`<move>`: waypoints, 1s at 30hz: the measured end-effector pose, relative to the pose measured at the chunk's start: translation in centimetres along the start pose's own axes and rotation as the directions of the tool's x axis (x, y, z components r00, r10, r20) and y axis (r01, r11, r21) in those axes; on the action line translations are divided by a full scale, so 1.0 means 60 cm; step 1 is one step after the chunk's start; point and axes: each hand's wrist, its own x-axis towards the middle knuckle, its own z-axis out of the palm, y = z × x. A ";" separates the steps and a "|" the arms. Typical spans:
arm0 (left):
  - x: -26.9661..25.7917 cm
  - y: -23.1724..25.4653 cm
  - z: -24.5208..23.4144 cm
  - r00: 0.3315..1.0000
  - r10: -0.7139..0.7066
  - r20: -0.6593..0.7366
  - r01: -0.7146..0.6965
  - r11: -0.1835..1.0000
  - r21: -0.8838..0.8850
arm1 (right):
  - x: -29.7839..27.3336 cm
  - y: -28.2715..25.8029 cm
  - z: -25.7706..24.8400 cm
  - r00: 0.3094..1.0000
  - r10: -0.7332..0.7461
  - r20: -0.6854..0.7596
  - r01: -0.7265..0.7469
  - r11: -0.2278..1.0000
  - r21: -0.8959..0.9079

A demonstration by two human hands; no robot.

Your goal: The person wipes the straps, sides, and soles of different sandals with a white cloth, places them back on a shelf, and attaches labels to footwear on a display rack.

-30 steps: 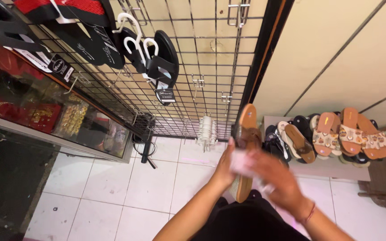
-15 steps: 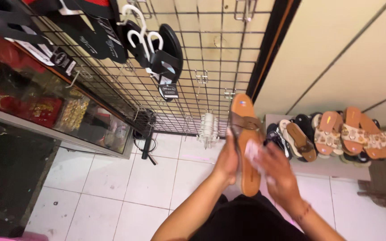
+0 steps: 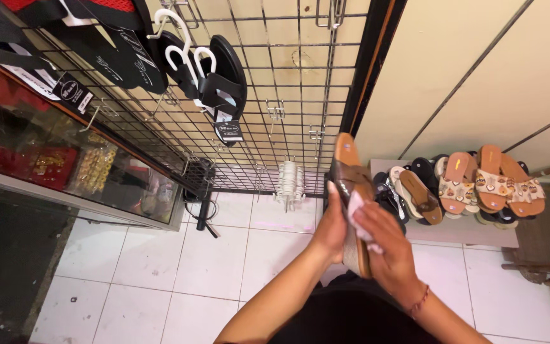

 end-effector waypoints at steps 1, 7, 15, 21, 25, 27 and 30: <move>0.006 0.000 -0.009 1.000 0.002 0.002 -0.002 1.000 0.000 | -0.008 -0.011 -0.005 0.997 -0.049 0.058 0.050 0.999 -0.021; 0.031 -0.032 -0.054 0.995 -0.023 -0.098 0.007 0.987 -0.159 | 0.012 -0.041 -0.020 0.970 -0.158 0.183 0.182 0.975 -0.127; 0.008 0.024 -0.028 0.979 -0.077 -0.189 0.020 0.957 -0.290 | -0.016 -0.043 -0.028 0.903 -0.302 0.305 0.386 0.883 -0.267; -0.007 0.058 -0.038 0.992 -0.074 -0.098 0.028 0.915 -0.403 | -0.072 0.029 -0.035 0.998 0.016 0.052 -0.008 0.988 -0.152; -0.013 0.033 -0.017 0.996 0.083 -0.042 -0.093 0.904 -0.417 | -0.071 0.015 0.006 0.618 0.783 0.069 -0.565 0.380 0.733; -0.022 0.022 -0.010 0.973 0.221 -0.070 -0.232 0.940 -0.250 | -0.053 -0.001 0.019 0.601 0.782 0.165 -0.564 0.269 0.780; -0.028 0.008 -0.005 0.989 0.132 -0.069 -0.146 0.951 -0.272 | -0.015 0.004 0.014 0.669 0.729 0.147 -0.510 0.305 0.804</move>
